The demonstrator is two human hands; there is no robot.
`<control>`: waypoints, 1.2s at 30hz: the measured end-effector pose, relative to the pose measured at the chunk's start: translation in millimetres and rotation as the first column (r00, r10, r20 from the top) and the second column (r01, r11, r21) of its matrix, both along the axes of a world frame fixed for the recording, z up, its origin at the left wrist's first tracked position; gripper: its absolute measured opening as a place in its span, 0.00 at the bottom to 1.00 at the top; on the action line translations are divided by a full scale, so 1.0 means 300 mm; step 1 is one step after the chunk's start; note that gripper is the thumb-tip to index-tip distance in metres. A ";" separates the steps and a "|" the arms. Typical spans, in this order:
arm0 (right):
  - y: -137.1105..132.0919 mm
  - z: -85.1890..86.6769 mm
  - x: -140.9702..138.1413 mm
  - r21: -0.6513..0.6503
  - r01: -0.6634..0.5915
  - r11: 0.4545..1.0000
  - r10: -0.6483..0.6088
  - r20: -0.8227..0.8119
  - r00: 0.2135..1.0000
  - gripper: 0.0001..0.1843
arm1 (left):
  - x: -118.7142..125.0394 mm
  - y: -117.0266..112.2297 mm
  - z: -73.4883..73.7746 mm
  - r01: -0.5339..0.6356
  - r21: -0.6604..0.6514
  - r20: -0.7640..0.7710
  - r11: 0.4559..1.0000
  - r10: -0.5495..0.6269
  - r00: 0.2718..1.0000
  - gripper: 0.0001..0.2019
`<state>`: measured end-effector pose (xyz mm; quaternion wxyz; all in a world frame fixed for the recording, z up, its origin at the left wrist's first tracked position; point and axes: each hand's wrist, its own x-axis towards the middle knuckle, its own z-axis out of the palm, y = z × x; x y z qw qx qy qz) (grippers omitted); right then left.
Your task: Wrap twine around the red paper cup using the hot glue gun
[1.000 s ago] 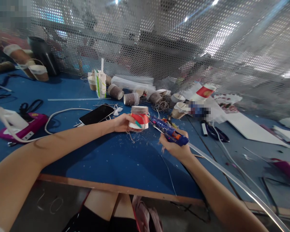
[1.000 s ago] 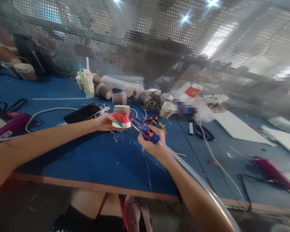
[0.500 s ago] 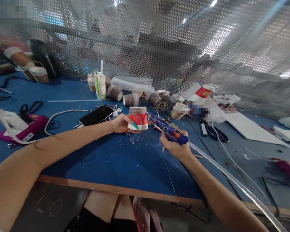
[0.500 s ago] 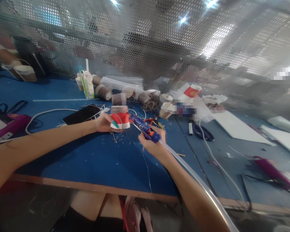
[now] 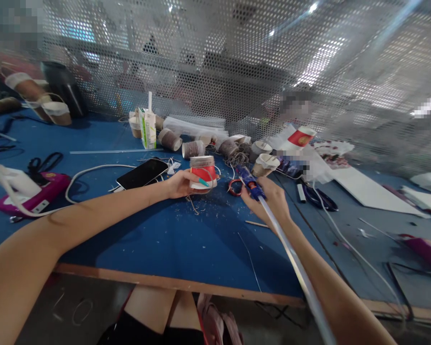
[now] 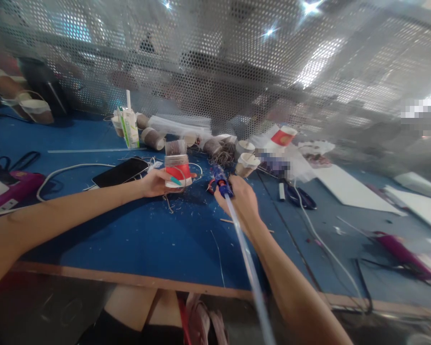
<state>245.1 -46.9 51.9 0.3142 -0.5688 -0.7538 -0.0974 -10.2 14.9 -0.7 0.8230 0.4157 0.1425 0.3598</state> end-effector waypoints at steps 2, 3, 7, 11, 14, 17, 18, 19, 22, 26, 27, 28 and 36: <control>0.017 0.014 0.032 -0.060 0.137 0.989 -0.122 0.200 0.972 0.10 | 0.003 -0.001 -0.002 -0.112 -0.027 -0.008 0.993 0.111 0.994 0.24; 0.022 0.018 0.046 -0.093 0.204 0.974 -0.170 0.288 0.942 0.12 | 0.004 -0.001 -0.001 -0.152 -0.040 -0.018 0.988 0.151 0.988 0.23; 0.034 0.024 0.092 -0.186 0.312 0.931 -0.205 0.441 0.874 0.25 | 0.007 -0.008 0.008 -0.200 -0.054 -0.076 0.978 0.195 0.978 0.21; 0.048 0.019 0.126 -0.233 0.154 0.960 -0.089 0.270 0.959 0.39 | 0.007 -0.020 0.019 -0.206 -0.043 -0.093 0.978 0.201 0.975 0.20; 0.044 0.002 0.095 -0.158 -0.122 0.980 0.109 -0.087 0.990 0.35 | 0.003 -0.025 0.020 -0.188 -0.012 -0.102 0.982 0.185 0.977 0.21; 0.016 -0.029 0.001 -0.132 -0.301 0.944 0.217 -0.436 0.873 0.22 | 0.000 -0.022 0.014 -0.166 0.017 -0.093 0.986 0.167 0.982 0.21; 0.004 -0.039 -0.036 -0.174 -0.336 0.926 0.205 -0.514 0.833 0.22 | 0.000 -0.020 0.011 -0.163 0.022 -0.084 0.986 0.164 0.983 0.20; -0.007 -0.047 -0.071 -0.220 -0.374 0.901 0.181 -0.594 0.784 0.23 | 0.000 -0.018 0.008 -0.161 0.026 -0.074 0.987 0.163 0.984 0.20; -0.032 -0.057 -0.149 -0.401 -0.557 0.728 0.073 -0.762 0.644 0.25 | 0.005 -0.015 0.001 -0.144 0.032 -0.042 0.989 0.146 0.988 0.19; -0.044 -0.054 -0.195 -0.417 -0.664 0.621 0.056 -0.821 0.568 0.25 | 0.015 -0.018 -0.001 -0.128 0.045 -0.035 0.991 0.130 0.991 0.20; -0.045 -0.054 -0.200 -0.399 -0.665 0.631 0.069 -0.826 0.560 0.22 | 0.016 -0.018 -0.001 -0.126 0.052 -0.043 0.991 0.128 0.991 0.21; -0.046 -0.054 -0.203 -0.382 -0.663 0.644 0.075 -0.831 0.551 0.20 | 0.016 -0.018 -0.002 -0.124 0.058 -0.053 0.991 0.127 0.990 0.21; -0.040 -0.023 -0.149 -0.279 -0.681 0.677 0.044 -0.908 0.416 0.15 | -0.011 0.004 -0.020 -0.025 0.075 -0.053 0.997 0.029 0.998 0.25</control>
